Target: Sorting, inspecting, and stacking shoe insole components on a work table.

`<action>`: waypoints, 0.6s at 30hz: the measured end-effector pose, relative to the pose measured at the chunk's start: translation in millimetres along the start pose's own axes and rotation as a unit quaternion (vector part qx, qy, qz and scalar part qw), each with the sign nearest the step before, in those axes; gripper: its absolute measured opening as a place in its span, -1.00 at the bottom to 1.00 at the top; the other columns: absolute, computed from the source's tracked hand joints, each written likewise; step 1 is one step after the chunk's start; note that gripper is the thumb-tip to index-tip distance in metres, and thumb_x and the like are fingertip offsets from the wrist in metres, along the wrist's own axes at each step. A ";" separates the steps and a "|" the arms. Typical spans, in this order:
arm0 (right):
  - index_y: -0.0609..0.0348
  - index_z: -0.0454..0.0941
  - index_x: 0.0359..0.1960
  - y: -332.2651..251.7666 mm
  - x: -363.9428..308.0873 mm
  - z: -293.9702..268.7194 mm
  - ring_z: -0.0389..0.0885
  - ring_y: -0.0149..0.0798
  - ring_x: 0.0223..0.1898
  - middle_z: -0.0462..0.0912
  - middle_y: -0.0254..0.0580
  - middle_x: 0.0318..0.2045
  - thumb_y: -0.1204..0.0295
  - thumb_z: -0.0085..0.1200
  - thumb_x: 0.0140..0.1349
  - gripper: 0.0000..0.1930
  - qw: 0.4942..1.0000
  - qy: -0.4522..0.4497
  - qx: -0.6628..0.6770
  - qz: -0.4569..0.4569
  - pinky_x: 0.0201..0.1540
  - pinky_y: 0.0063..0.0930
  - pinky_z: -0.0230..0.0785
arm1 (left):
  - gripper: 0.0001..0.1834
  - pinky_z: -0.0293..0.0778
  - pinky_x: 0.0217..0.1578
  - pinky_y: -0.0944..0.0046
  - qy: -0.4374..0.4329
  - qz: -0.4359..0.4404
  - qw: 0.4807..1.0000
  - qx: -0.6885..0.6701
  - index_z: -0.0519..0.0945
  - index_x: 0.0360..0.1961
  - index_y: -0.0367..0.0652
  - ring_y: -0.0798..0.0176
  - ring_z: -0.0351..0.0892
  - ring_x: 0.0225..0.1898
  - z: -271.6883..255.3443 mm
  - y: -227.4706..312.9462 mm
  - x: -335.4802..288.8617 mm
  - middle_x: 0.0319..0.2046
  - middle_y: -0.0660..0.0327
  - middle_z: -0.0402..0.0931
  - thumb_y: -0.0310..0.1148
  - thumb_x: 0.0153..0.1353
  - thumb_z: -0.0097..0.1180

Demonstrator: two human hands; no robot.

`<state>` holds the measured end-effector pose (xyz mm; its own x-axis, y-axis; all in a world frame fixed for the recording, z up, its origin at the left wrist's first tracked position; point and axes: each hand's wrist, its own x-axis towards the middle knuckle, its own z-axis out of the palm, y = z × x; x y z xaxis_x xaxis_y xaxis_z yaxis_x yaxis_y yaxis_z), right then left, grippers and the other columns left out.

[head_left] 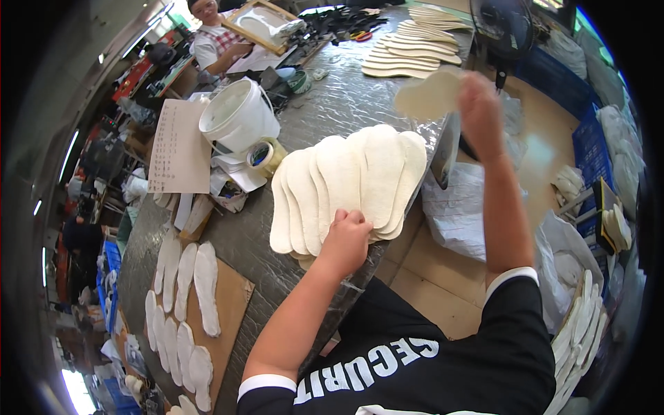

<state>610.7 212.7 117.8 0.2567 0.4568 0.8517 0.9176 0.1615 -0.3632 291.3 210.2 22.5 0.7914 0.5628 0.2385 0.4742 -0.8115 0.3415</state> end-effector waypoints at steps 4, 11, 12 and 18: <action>0.19 0.50 -0.40 -78.9 43.2 -32.2 0.56 0.02 -0.33 0.63 -0.10 -0.32 0.49 0.07 0.14 -0.95 0.984 0.056 0.074 -0.151 -0.16 -0.22 0.45 | -0.83 0.45 -0.08 0.07 0.039 -0.218 0.953 -0.208 0.64 -0.28 -0.29 -0.06 0.50 -0.14 -26.8 -13.8 12.0 -0.19 0.05 0.58 -0.38 0.20 0.17; 0.03 0.51 -0.47 -218.0 -80.5 -23.1 0.51 -0.10 -0.19 0.54 -0.17 -0.17 0.36 0.22 -0.20 -0.79 0.918 -0.164 0.202 -0.298 -0.13 -0.20 0.32 | 0.12 0.38 0.18 0.04 0.117 -0.110 0.616 -0.771 0.06 0.39 -0.27 0.13 0.37 0.23 -102.4 47.3 -85.0 0.25 0.02 0.29 0.28 0.04 0.25; 0.02 0.51 -0.46 -237.0 -103.6 -20.2 0.51 -0.12 -0.17 0.53 -0.19 -0.18 0.28 0.24 -0.17 -0.77 0.896 -0.221 0.243 -0.299 -0.10 -0.21 0.31 | 0.09 0.38 0.18 0.04 0.092 -0.155 0.662 -0.727 0.07 0.39 -0.31 0.11 0.36 0.25 -108.1 49.9 -112.9 0.26 0.01 0.28 0.21 0.07 0.27; 0.17 0.51 -0.30 -308.7 -209.3 11.3 0.48 -0.04 0.00 0.53 -0.08 -0.12 0.09 0.23 0.08 -0.61 0.719 -0.379 0.533 -0.235 0.06 -0.13 0.30 | -0.42 0.58 -0.13 0.17 0.243 -0.386 0.615 -0.643 0.26 0.25 -0.42 0.08 0.58 -0.01 -85.0 48.3 -276.6 0.06 -0.05 0.47 -0.26 0.33 -0.01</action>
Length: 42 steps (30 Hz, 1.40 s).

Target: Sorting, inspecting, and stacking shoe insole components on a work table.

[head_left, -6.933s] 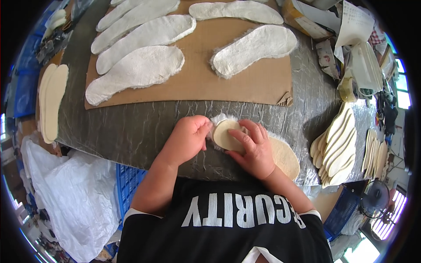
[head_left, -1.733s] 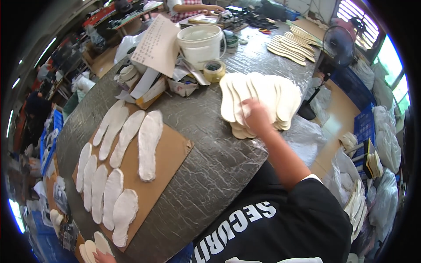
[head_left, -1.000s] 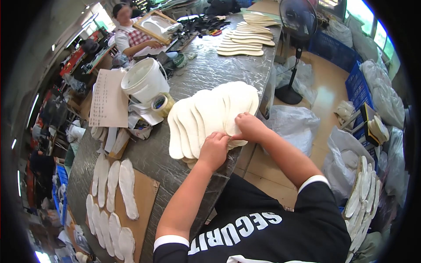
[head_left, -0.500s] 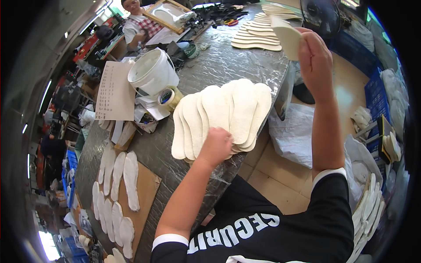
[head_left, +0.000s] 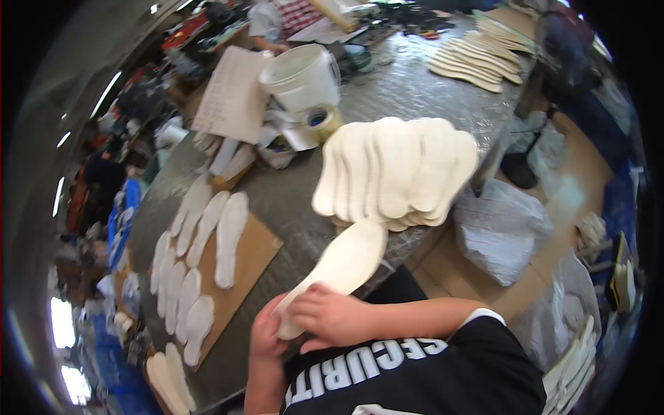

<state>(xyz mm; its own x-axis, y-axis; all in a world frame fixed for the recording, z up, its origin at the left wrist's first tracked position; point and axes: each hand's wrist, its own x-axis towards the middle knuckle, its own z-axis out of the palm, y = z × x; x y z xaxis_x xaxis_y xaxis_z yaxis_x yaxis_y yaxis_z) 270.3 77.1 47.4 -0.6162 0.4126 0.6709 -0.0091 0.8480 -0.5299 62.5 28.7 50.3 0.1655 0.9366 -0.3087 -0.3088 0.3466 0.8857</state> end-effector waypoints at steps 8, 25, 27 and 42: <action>0.16 0.51 -0.23 67.0 -40.4 -70.3 0.54 -0.03 -0.19 0.59 -0.12 -0.28 0.60 0.07 -0.06 -0.72 0.901 0.250 -0.314 0.162 -0.10 -0.12 0.34 | -0.67 0.51 -0.09 0.24 0.269 -0.003 0.863 0.428 0.58 -0.05 -0.45 0.22 0.63 -0.21 -113.7 -12.4 -68.8 -0.22 0.06 0.64 -0.56 0.16 0.01; -0.17 0.69 -0.37 157.0 -155.2 -237.5 0.40 -0.16 0.04 0.53 -0.36 -0.12 0.54 0.08 0.01 -0.76 0.723 0.154 -0.555 0.380 0.07 -0.19 0.13 | -0.75 0.43 -0.17 0.06 0.273 0.081 0.650 0.704 0.61 -0.15 -0.36 -0.08 0.52 -0.24 -124.1 20.0 -50.2 -0.32 -0.11 0.52 -0.37 0.30 0.05; -0.07 0.62 -0.51 147.2 -167.3 -236.7 0.48 -0.16 -0.07 0.57 -0.37 -0.26 0.51 0.16 -0.01 -0.90 0.689 0.290 -0.549 0.374 -0.02 -0.22 0.20 | -0.81 0.42 -0.30 0.13 0.309 0.115 0.673 0.662 0.60 -0.23 -0.40 0.07 0.51 -0.36 -145.6 19.7 -42.8 -0.47 -0.06 0.46 -0.45 0.26 0.08; 0.02 0.15 0.40 103.2 -411.1 -206.2 0.00 0.25 0.41 0.14 0.37 0.34 0.29 0.34 0.04 -0.13 0.524 0.210 -0.456 0.688 0.40 0.04 -0.11 | -0.57 0.46 -0.10 0.05 0.316 0.067 0.633 0.704 0.60 -0.24 -0.31 -0.17 0.55 -0.10 -198.1 62.2 121.3 -0.23 -0.11 0.58 -0.15 0.03 0.35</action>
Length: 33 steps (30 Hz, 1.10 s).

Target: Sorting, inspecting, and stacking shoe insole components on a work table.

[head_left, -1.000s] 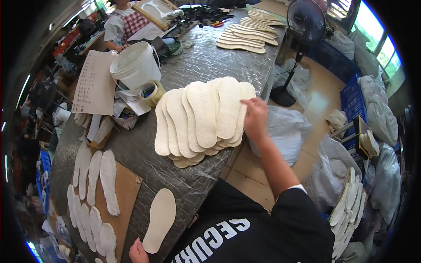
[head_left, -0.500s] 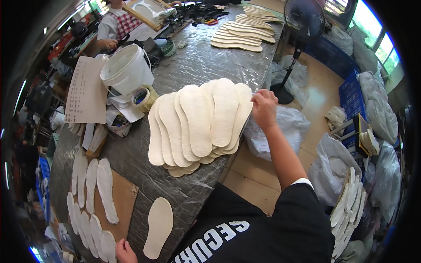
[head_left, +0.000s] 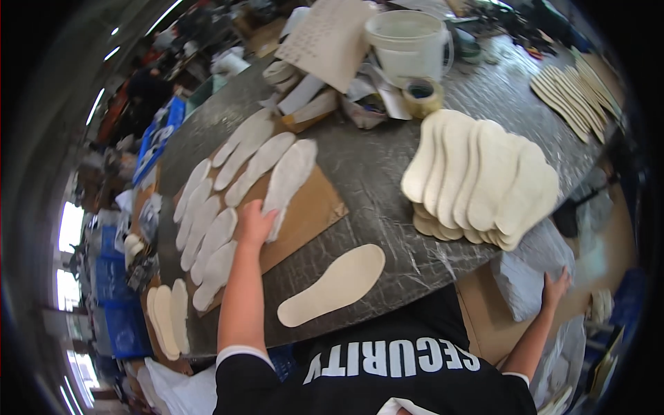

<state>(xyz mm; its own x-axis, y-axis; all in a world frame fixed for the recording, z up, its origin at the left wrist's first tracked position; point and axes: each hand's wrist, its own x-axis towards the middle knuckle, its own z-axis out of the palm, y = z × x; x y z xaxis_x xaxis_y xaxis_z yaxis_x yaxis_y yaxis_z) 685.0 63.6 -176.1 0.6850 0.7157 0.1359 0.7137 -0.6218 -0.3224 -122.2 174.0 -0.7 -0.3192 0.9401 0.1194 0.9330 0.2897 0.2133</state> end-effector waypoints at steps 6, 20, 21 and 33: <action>0.08 0.40 0.24 -61.7 7.1 -28.5 0.17 0.16 0.34 0.27 0.24 0.28 0.41 0.22 0.15 -0.43 0.986 0.100 0.094 -0.099 0.33 -0.06 0.07 | -0.69 0.49 -0.22 0.05 -0.060 -0.135 0.983 -0.107 0.62 -0.28 -0.34 -0.04 0.63 -0.25 9.1 -13.8 22.8 -0.30 -0.06 0.64 -0.25 0.14 0.24; 0.22 0.57 -0.12 -433.2 -189.9 -93.9 0.53 0.01 -0.10 0.54 -0.03 -0.20 0.35 0.25 0.08 -0.66 0.756 -0.294 0.208 -0.547 -0.02 -0.15 0.40 | -0.89 0.46 -0.38 0.40 -0.271 -0.206 0.848 -0.407 0.63 -0.26 -0.26 0.46 0.53 -0.43 -38.7 -12.6 -46.0 -0.43 0.31 0.60 -0.46 0.22 0.17; 0.20 0.57 -0.19 -442.0 -199.2 -84.9 0.52 -0.01 -0.08 0.53 -0.03 -0.18 0.32 0.29 0.02 -0.66 0.743 -0.322 0.112 -0.576 0.01 -0.18 0.38 | -0.89 0.45 -0.37 0.41 -0.259 -0.184 0.867 -0.384 0.63 -0.26 -0.25 0.48 0.51 -0.43 -39.5 -9.8 -54.7 -0.43 0.34 0.60 -0.45 0.21 0.18; 0.20 0.54 -0.32 -402.7 -206.1 -114.7 0.53 0.05 -0.03 0.61 -0.04 -0.22 0.45 0.24 -0.06 -0.76 0.581 -0.553 0.160 -0.575 -0.02 -0.19 0.40 | -0.79 0.44 -0.30 0.36 -0.305 -0.055 0.901 -0.304 0.63 -0.22 -0.33 0.43 0.50 -0.39 -56.1 -19.4 -168.3 -0.41 0.23 0.61 -0.43 0.14 0.24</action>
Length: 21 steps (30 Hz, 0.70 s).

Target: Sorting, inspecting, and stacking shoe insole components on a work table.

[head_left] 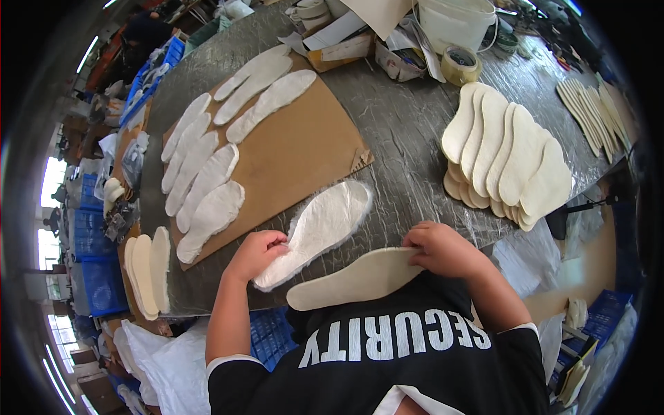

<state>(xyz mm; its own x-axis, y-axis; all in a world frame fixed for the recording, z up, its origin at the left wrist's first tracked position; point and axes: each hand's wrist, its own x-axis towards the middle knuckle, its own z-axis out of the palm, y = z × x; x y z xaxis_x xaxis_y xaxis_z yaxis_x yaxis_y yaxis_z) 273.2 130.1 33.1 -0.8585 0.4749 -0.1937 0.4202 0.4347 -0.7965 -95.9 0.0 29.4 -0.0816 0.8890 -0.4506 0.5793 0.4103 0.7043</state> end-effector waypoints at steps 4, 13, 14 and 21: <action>0.21 0.56 -0.29 -11.1 24.2 -3.0 0.41 0.07 0.15 0.53 0.02 0.01 0.48 0.19 -0.04 -0.77 0.983 -0.032 -0.001 -0.183 0.13 -0.13 0.30 | -0.78 0.40 -0.39 0.39 0.053 0.038 0.998 0.026 0.64 -0.27 -0.32 0.45 0.43 -0.47 3.9 -12.9 -9.2 -0.50 0.30 0.56 -0.45 0.03 0.28; 0.16 0.64 -0.30 -17.3 47.4 5.2 0.10 0.03 0.38 0.31 0.00 0.28 0.43 0.10 -0.16 -0.71 0.977 -0.135 -0.116 -0.117 0.30 -0.06 -0.03 | -0.60 0.43 -0.37 0.40 0.090 0.015 0.993 -0.081 0.63 -0.21 -0.32 0.45 0.45 -0.44 -6.9 -48.9 -14.7 -0.47 0.30 0.53 -0.35 -0.06 0.46; 0.13 0.66 -0.26 -19.3 46.3 5.7 0.11 0.02 0.37 0.33 -0.03 0.27 0.40 0.11 -0.11 -0.70 0.975 -0.135 -0.134 -0.112 0.32 -0.08 -0.04 | -0.62 0.43 -0.36 0.39 0.130 0.005 0.987 -0.099 0.63 -0.23 -0.32 0.43 0.46 -0.43 -7.8 -55.5 -19.5 -0.47 0.29 0.53 -0.36 -0.06 0.46; 0.18 0.55 -0.41 -9.0 35.2 12.3 0.21 0.06 0.25 0.38 -0.07 0.19 0.47 0.15 -0.24 -0.75 0.990 -0.059 -0.039 -0.120 0.29 -0.06 -0.03 | -0.58 0.49 -0.17 0.18 0.064 0.262 0.961 0.065 0.61 -0.20 -0.26 0.05 0.57 -0.22 60.2 40.1 -53.0 -0.31 0.06 0.57 -0.26 -0.06 0.42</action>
<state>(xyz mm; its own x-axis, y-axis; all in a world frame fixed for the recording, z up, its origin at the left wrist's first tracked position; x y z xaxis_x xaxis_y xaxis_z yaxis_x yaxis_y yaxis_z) 235.6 133.4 26.4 -0.9630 0.2593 -0.0737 0.2171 0.5840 -0.7822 -19.5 -42.9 48.5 0.1555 0.9876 0.0238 0.6639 -0.1223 0.7377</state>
